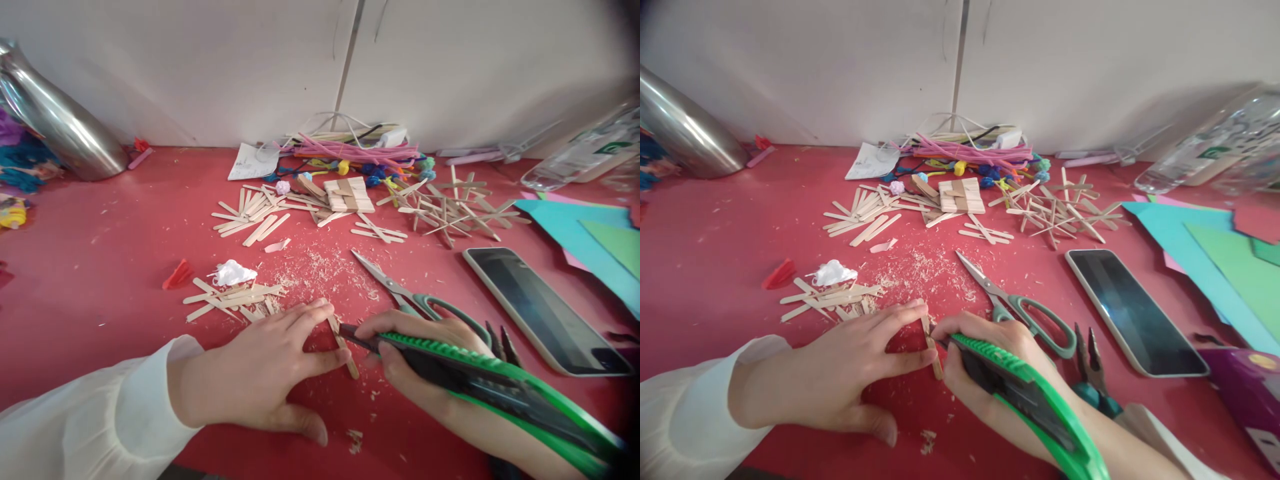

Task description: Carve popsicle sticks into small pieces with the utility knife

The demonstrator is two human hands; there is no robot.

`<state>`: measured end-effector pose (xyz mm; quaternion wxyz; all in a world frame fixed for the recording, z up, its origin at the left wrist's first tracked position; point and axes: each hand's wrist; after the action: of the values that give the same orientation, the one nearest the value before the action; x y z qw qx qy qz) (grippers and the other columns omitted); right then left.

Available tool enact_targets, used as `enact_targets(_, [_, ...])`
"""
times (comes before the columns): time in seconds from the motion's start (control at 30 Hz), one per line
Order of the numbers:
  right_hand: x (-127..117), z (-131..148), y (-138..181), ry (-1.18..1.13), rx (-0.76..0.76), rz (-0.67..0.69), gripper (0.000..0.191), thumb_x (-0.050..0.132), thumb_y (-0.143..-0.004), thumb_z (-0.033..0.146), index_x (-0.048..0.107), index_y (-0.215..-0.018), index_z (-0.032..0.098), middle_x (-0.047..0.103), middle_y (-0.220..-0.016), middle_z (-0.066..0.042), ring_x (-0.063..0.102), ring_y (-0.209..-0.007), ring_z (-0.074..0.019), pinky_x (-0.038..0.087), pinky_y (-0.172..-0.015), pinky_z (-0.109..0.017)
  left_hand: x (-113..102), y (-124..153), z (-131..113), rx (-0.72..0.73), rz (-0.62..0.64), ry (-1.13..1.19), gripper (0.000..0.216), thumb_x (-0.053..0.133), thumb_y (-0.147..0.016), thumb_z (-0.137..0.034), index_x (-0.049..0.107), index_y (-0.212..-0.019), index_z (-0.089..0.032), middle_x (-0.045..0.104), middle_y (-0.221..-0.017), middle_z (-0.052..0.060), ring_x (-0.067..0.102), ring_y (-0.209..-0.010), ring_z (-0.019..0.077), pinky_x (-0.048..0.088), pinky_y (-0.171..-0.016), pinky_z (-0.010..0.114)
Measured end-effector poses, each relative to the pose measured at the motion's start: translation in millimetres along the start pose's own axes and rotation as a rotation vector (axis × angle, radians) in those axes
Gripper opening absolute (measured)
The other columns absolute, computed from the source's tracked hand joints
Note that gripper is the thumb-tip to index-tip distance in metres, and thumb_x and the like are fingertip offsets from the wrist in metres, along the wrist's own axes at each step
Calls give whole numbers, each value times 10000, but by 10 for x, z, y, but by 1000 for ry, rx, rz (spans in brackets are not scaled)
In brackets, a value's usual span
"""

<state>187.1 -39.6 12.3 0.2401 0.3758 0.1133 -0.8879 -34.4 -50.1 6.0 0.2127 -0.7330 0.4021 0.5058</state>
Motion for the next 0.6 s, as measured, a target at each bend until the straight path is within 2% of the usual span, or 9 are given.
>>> enact_targets(0.27, [5, -7, 24, 57, -34, -3, 149, 434, -840, 246, 573, -887, 276, 724, -785, 29, 692, -664, -136, 513, -522, -196, 9, -7, 8, 6, -3, -2, 739, 446, -742, -697, 388, -1345, -273, 340, -1358, 196, 398, -1213, 390, 418, -903, 519])
enact_targets(0.47, [41, -45, 23, 8, -99, -84, 159, 434, -833, 219, 572, -882, 281, 719, -750, 49, 689, -648, -118, 492, -478, -164, -1, 1, 1, -1, 21, -18, 728, 435, -755, -690, 375, -1351, -277, 345, -1354, 193, 402, -1210, 385, 427, -892, 514])
enact_targets(0.6, [33, -39, 18, 28, -115, -81, 152, 445, -832, 208, 567, -890, 278, 718, -754, 56, 685, -647, -105, 489, -493, -153, -1, 1, 7, 0, 14, -17, 725, 444, -757, -682, 374, -1351, -273, 333, -1364, 202, 392, -1219, 386, 416, -901, 521])
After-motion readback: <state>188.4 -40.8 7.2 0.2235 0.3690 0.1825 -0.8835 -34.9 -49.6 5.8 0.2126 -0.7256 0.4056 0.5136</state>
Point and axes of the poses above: each hand's wrist, its own y-axis away from the middle knuckle, its own x-axis out of the palm, z = x × y
